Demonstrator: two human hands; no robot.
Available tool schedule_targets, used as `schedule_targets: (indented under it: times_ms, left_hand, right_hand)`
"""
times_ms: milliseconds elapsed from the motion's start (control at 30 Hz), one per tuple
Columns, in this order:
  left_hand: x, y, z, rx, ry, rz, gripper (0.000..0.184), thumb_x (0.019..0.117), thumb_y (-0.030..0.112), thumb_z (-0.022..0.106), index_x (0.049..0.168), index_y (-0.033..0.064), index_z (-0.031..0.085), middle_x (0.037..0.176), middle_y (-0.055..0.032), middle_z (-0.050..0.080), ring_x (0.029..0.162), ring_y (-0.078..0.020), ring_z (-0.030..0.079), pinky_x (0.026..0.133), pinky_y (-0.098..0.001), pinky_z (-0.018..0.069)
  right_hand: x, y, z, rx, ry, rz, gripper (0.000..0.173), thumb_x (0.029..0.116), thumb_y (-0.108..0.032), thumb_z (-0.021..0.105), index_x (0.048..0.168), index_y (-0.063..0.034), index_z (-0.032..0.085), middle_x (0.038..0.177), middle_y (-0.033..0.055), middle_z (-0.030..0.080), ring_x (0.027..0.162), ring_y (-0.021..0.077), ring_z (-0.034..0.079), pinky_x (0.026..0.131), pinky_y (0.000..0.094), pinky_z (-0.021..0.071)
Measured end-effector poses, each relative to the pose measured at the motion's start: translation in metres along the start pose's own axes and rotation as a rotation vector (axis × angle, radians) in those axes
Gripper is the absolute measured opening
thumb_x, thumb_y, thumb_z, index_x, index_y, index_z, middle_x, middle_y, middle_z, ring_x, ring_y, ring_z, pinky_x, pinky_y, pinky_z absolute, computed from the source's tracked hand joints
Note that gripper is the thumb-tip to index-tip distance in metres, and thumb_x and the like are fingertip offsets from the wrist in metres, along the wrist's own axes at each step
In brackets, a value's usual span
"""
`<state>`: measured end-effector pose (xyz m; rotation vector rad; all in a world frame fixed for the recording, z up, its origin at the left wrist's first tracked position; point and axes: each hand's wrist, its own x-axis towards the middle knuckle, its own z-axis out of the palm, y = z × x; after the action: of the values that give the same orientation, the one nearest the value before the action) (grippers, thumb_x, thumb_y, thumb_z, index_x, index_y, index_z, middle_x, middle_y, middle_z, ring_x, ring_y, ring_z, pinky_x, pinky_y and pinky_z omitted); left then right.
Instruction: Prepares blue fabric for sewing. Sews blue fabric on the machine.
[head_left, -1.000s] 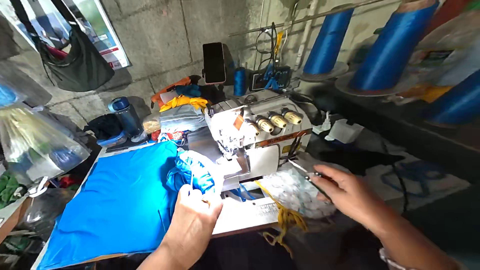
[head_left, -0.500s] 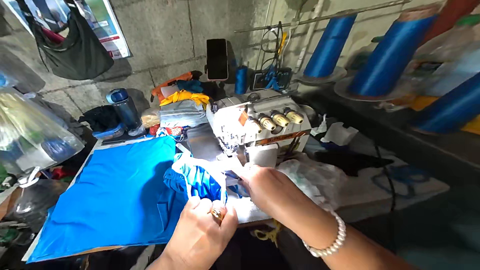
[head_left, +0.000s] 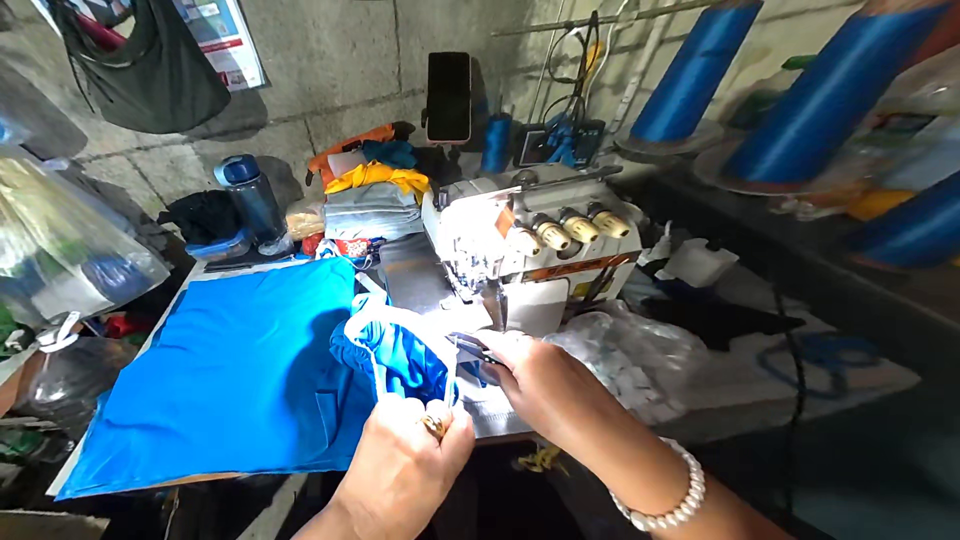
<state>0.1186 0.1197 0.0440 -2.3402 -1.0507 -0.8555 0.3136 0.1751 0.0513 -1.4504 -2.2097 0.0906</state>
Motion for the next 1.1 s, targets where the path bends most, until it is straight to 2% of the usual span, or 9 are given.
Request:
schedule_targets:
  times_ms: [267,400,467,567,633,767,867,933,1100]
  left_hand:
    - [-0.004,0.000,0.006,-0.073,-0.064,-0.034,0.017,0.0947,0.012,0.057,0.094,0.0145,0.074,0.070,0.0005,0.062,0.060,-0.0159,0.058,0.054,-0.0297,0.0459]
    - [-0.016,-0.025,-0.002,-0.061,0.094,-0.278,0.037,0.0993,0.048,0.058,0.102,0.0146,0.072,0.098,-0.0033,0.071,0.096,-0.0206,0.067,0.084,-0.0397,0.0543]
    - [-0.013,-0.051,-0.009,0.041,0.104,-0.407,0.046,0.0905,0.046,0.067,0.111,0.0047,0.069,0.109,-0.0134,0.070,0.103,-0.0293,0.068,0.086,-0.0461,0.0556]
    - [0.011,-0.079,-0.018,-0.043,-0.521,-0.770,0.087,0.0821,0.032,0.082,0.155,0.0100,0.041,0.153,-0.0171,0.046,0.131,-0.0380,0.053,0.099,-0.0571,0.0482]
    - [0.026,-0.095,-0.005,-0.075,-0.803,-0.840,0.095,0.0848,0.025,0.080,0.162,0.0179,0.026,0.165,-0.0115,0.029,0.136,-0.0348,0.050,0.103,-0.0542,0.0484]
    - [0.045,-0.115,0.011,-0.094,-0.926,-0.813,0.091,0.0892,0.022,0.076,0.163,0.0252,0.024,0.165,-0.0166,0.025,0.123,-0.0378,0.060,0.097,-0.0539,0.0517]
    - [0.043,-0.122,0.029,-0.187,-0.923,-0.790,0.047,0.0931,0.019,0.069,0.139,0.0157,0.061,0.136,-0.0181,0.059,0.122,-0.0360,0.060,0.099,-0.0568,0.0493]
    - [0.041,-0.114,0.029,-0.260,-0.865,-0.839,0.036,0.0955,0.016,0.065,0.132,0.0135,0.067,0.130,-0.0145,0.065,0.124,-0.0320,0.060,0.102,-0.0553,0.0482]
    - [0.012,-0.090,-0.043,-0.398,-0.662,-0.886,0.039,0.0889,0.011,0.070,0.127,0.0034,0.066,0.125,-0.0173,0.066,0.118,-0.0312,0.063,0.100,-0.0531,0.0504]
  right_hand:
    - [-0.014,0.008,0.012,0.059,0.105,-0.022,0.025,0.0886,-0.008,0.071,0.113,-0.0065,0.076,0.084,0.0124,0.068,0.071,0.0296,0.070,0.062,0.0482,0.0584]
    - [-0.035,0.049,0.003,0.153,0.115,0.127,0.036,0.0903,-0.010,0.071,0.125,-0.0013,0.069,0.093,0.0204,0.071,0.072,0.0378,0.069,0.065,0.0614,0.0557]
    - [-0.043,0.079,0.000,0.066,0.093,0.199,0.038,0.0911,-0.011,0.071,0.128,0.0002,0.067,0.089,0.0246,0.070,0.073,0.0448,0.068,0.067,0.0676,0.0522]
    - [-0.043,0.113,0.006,-0.057,-0.009,0.277,0.040,0.0917,-0.010,0.075,0.129,0.0008,0.067,0.102,0.0313,0.069,0.097,0.0543,0.066,0.084,0.0721,0.0485]
    - [-0.038,0.123,0.012,-0.121,-0.038,0.283,0.045,0.0893,-0.012,0.078,0.132,-0.0009,0.066,0.114,0.0333,0.066,0.112,0.0566,0.060,0.091,0.0720,0.0464]
    - [-0.033,0.080,0.007,-0.079,0.140,0.216,0.040,0.0880,-0.008,0.074,0.125,0.0039,0.067,0.113,0.0348,0.064,0.111,0.0581,0.059,0.088,0.0727,0.0468]
    - [-0.034,-0.001,0.019,0.233,0.129,0.113,0.057,0.0877,-0.038,0.076,0.124,0.0038,0.065,0.112,0.0263,0.067,0.098,0.0432,0.068,0.081,0.0596,0.0561]
    - [-0.035,-0.047,0.048,0.279,0.132,-0.069,0.079,0.0785,-0.061,0.073,0.127,0.0008,0.066,0.113,0.0199,0.071,0.099,0.0340,0.071,0.079,0.0512,0.0597]
    - [-0.023,-0.052,0.070,0.204,0.002,-0.089,0.041,0.0920,-0.008,0.060,0.127,0.0117,0.061,0.119,0.0315,0.066,0.107,0.0471,0.067,0.088,0.0629,0.0531]
